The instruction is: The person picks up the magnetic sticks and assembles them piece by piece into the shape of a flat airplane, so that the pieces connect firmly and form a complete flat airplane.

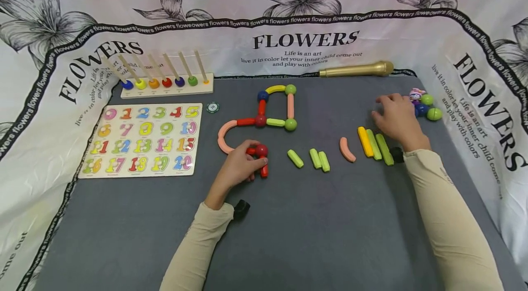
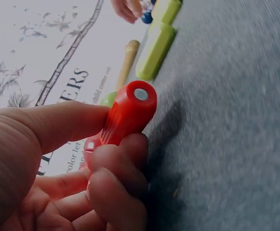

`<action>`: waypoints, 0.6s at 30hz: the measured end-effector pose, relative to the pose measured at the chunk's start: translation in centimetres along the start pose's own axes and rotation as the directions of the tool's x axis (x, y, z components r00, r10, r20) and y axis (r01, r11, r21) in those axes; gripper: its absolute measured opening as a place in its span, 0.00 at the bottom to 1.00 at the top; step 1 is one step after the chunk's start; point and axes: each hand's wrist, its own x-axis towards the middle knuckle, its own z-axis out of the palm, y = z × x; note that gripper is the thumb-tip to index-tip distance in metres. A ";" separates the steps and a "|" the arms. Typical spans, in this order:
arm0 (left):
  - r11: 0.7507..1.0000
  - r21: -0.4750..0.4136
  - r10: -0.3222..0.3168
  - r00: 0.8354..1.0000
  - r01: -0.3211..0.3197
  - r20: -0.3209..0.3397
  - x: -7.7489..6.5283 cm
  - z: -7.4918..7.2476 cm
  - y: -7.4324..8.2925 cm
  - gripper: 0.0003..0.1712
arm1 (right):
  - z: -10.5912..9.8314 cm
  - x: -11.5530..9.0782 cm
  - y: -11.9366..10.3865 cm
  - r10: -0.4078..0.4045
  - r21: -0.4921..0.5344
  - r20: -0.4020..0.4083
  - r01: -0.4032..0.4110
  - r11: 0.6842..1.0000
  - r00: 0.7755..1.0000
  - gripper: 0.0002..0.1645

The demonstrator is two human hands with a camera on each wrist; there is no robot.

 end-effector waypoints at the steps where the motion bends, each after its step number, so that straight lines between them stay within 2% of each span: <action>1: 1.000 -0.017 -0.008 1.000 0.008 0.004 0.0 0.0 0.0 0.32 | -0.1 0.2 0.3 0.011 -0.025 -0.013 -0.011 1.000 1.000 0.25; 4: 0.998 -0.064 -0.023 1.000 0.024 0.017 0.1 -0.1 -0.2 0.31 | -0.2 0.6 1.2 0.032 -0.112 -0.020 -0.034 0.993 0.999 0.26; 9: 0.994 -0.107 -0.015 0.999 0.020 0.045 0.2 -0.2 -0.3 0.31 | -0.1 0.9 2.4 0.050 -0.200 0.051 -0.039 0.979 0.997 0.26; 14: 0.991 -0.136 0.005 0.998 0.003 0.062 0.2 -0.4 -0.5 0.30 | 0.5 1.2 2.9 -0.003 -0.200 0.065 0.016 0.980 0.998 0.25; 18: 0.988 -0.153 0.013 0.998 -0.003 0.065 0.2 -0.5 -0.8 0.31 | 0.6 1.4 2.2 -0.050 -0.118 0.069 0.057 0.991 0.996 0.24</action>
